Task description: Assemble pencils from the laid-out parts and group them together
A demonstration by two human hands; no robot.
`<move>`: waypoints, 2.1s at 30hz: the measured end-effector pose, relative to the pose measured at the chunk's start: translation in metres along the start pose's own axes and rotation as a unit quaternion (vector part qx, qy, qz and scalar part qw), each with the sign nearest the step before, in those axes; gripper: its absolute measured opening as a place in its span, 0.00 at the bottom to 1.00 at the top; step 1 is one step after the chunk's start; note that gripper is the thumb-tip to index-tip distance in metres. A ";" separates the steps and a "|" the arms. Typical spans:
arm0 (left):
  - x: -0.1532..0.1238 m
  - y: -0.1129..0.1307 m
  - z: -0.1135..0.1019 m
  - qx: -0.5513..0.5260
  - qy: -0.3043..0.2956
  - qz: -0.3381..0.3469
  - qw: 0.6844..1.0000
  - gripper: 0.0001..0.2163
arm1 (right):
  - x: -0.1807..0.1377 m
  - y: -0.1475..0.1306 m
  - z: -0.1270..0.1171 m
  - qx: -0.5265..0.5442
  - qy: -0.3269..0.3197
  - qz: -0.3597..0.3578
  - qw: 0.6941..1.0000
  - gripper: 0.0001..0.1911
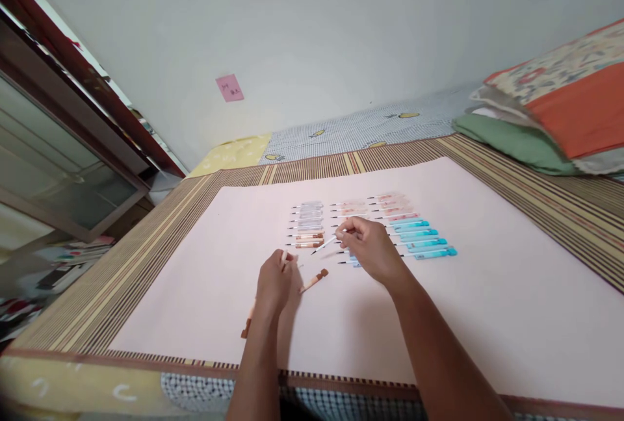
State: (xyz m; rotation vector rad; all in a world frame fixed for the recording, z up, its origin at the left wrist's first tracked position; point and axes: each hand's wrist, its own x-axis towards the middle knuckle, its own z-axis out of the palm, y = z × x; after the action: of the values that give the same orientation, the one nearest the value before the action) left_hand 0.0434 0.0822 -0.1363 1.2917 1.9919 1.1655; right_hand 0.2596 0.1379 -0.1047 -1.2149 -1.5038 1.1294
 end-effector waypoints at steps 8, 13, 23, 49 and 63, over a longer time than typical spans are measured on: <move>-0.003 0.005 0.003 0.012 -0.064 -0.041 0.997 0.08 | -0.001 0.003 0.005 -0.013 -0.004 -0.010 1.000 0.11; -0.003 0.014 0.008 0.145 -0.097 -0.054 0.983 0.11 | -0.001 0.008 0.006 -0.027 -0.010 -0.018 0.999 0.10; -0.005 0.012 -0.001 -0.073 -0.121 -0.014 0.990 0.11 | -0.001 0.001 0.013 0.020 0.011 -0.027 0.999 0.13; -0.008 0.016 -0.004 -0.164 -0.160 0.091 0.969 0.09 | -0.002 -0.007 0.007 0.046 0.062 -0.037 0.996 0.18; -0.009 0.012 0.000 -0.150 -0.156 0.090 0.972 0.08 | -0.003 -0.008 0.004 0.016 0.051 -0.038 0.998 0.18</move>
State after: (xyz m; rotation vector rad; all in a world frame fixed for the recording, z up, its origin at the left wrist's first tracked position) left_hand 0.0532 0.0767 -0.1268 1.4153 1.4368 1.2051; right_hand 0.2546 0.1340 -0.0980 -1.1660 -1.4371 1.0225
